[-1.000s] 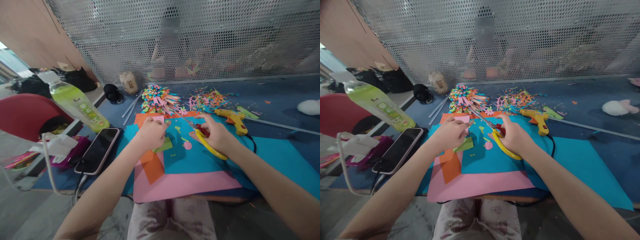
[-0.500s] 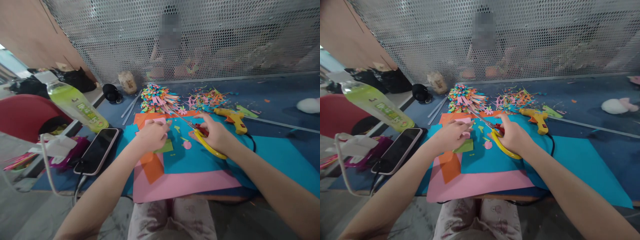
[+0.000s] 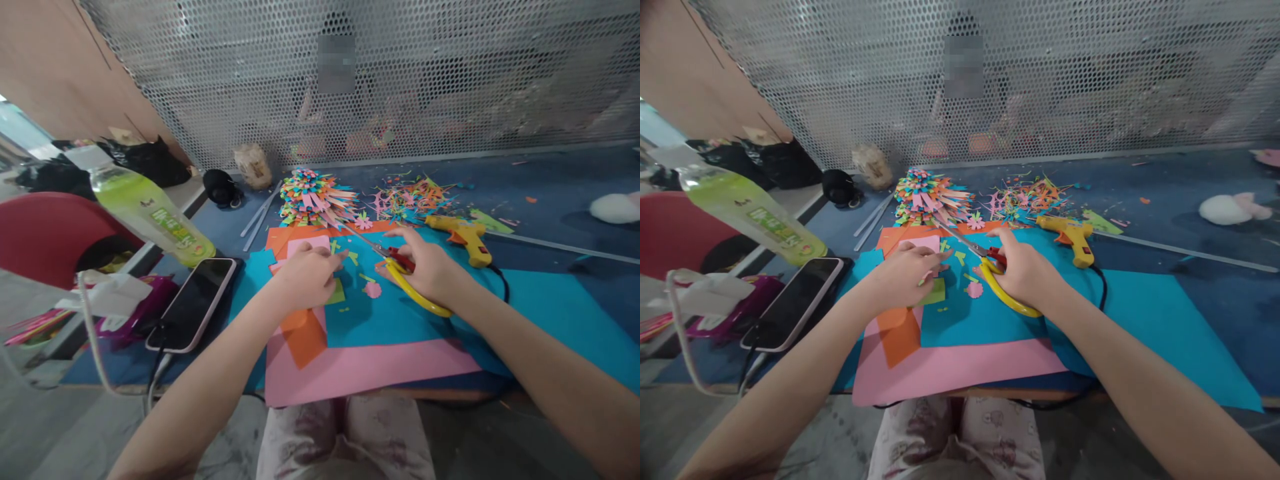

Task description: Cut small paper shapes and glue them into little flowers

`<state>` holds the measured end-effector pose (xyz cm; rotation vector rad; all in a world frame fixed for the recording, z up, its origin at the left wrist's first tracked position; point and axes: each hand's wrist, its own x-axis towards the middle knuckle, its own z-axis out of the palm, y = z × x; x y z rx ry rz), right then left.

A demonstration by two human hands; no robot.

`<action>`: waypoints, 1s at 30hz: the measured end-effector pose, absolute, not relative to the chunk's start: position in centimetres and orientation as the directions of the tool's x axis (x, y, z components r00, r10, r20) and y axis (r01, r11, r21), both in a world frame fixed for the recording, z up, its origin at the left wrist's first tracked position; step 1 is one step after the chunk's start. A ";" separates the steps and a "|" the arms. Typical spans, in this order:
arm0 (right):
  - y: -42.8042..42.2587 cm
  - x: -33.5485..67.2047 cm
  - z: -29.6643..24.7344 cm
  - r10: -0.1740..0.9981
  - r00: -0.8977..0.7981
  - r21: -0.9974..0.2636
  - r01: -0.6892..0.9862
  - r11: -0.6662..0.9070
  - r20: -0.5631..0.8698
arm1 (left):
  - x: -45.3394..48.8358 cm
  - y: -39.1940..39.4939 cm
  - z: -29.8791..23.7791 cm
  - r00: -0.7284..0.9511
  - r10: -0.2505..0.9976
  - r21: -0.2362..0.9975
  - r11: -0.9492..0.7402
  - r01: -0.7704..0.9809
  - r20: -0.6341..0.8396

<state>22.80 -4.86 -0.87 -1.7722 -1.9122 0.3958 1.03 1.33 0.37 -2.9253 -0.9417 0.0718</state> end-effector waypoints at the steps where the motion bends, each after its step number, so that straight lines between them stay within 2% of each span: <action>1: -4.8 22.8 -0.9 0.986 -0.027 -0.528 0.842 0.110 0.162 | 1.1 1.2 0.4 0.827 0.562 -0.062 -0.826 0.560 -0.026; 7: -4.8 22.9 -1.0 0.987 -0.037 -0.546 0.829 0.117 0.156 | 1.1 0.9 0.6 0.860 0.510 -0.020 -0.860 0.510 -0.021; 12: -4.9 22.7 -0.7 0.988 -0.028 -0.538 0.836 0.105 0.149 | 0.6 1.1 1.4 0.834 0.551 -0.067 -0.833 0.549 -0.027; 19: -4.8 22.9 -0.9 0.991 -0.018 -0.546 0.833 0.089 0.134 | 0.6 0.8 1.4 0.850 0.524 -0.120 -0.848 0.516 -0.046; 30: -4.7 22.8 -1.0 0.990 -0.024 -0.556 0.826 0.098 0.138 | 1.2 0.3 0.5 0.881 0.473 -0.073 -0.879 0.472 0.005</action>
